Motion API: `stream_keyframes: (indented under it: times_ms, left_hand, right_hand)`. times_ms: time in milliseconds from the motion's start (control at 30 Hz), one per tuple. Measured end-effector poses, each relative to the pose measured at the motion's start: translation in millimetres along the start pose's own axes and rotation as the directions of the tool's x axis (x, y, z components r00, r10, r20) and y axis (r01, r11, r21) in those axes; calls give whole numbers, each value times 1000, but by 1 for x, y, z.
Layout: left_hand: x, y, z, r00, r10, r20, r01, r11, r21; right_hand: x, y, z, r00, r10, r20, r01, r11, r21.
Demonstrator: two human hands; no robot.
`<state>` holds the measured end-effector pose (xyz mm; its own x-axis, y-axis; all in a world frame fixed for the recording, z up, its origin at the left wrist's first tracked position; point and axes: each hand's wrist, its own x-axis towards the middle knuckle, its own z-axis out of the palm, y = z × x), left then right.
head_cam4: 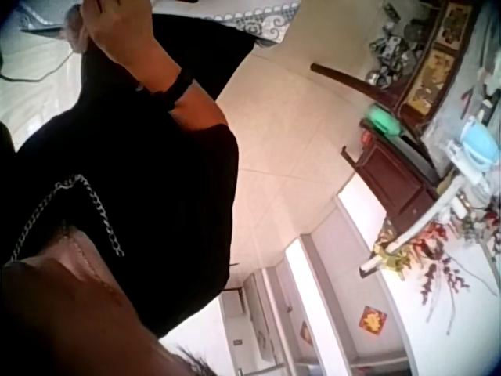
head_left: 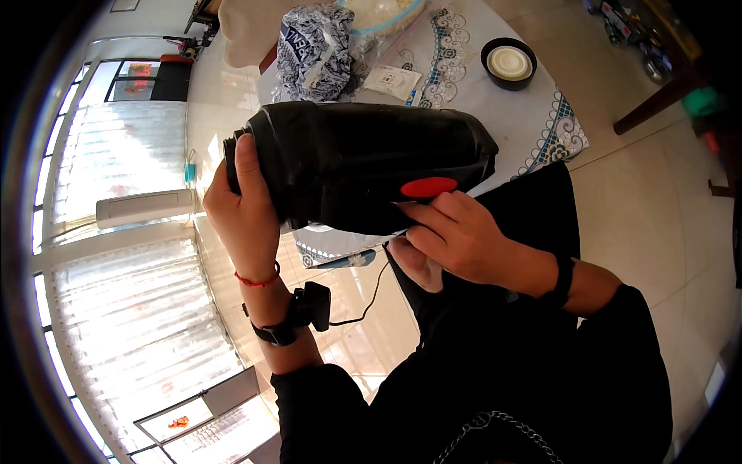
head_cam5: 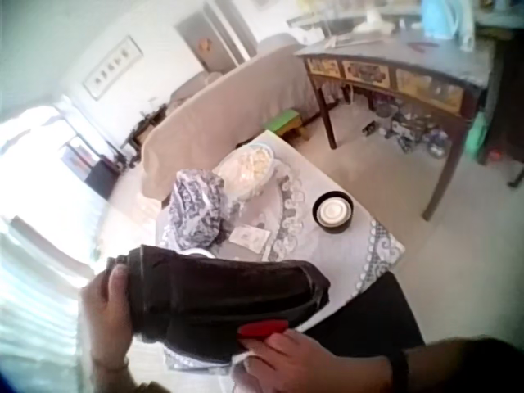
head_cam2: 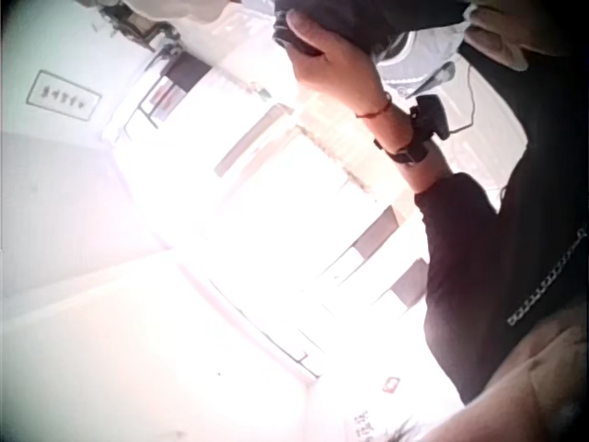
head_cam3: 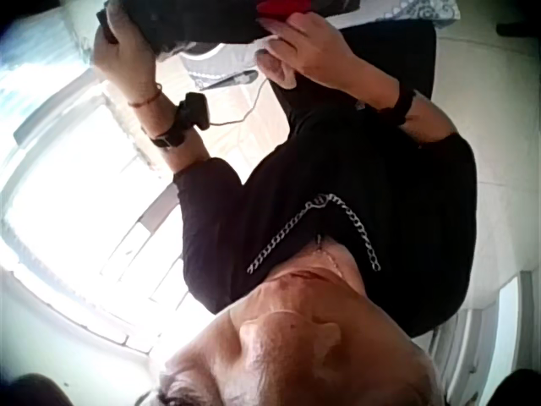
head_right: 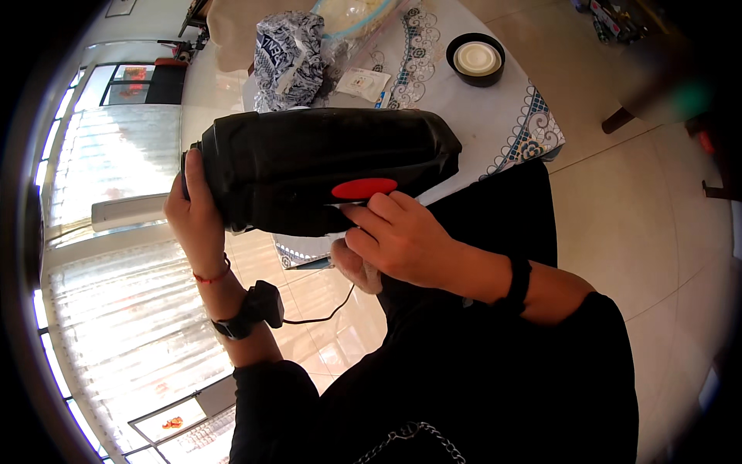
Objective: The person wipes the exterior of a vacuum flask with a cloth, then washes the inner lid and exterior parts in a basin of water.
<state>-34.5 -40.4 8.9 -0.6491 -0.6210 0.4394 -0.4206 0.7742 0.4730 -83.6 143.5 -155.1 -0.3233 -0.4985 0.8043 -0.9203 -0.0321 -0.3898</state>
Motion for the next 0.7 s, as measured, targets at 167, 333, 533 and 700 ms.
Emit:
stream_keyframes:
  times_ms: [167, 333, 533, 700]
  left_hand:
    - [-4, -8, -15, 967, 111, 228, -82, 988, -133]
    - [-8, -11, -19, 947, 62, 315, 20, 968, -249]
    - [-14, -3, -22, 943, 93, 318, -12, 969, -248]
    - [-15, 14, -12, 959, 84, 272, -23, 976, -219]
  right_hand:
    - [-6, 1, -2, 994, 14, 112, -18, 999, 32]
    - [-4, 1, -37, 950, 11, 313, -108, 950, 292]
    - [31, 13, -62, 921, 373, 113, -363, 715, 598]
    - [95, 31, -63, 997, -81, -13, 82, 983, 165]
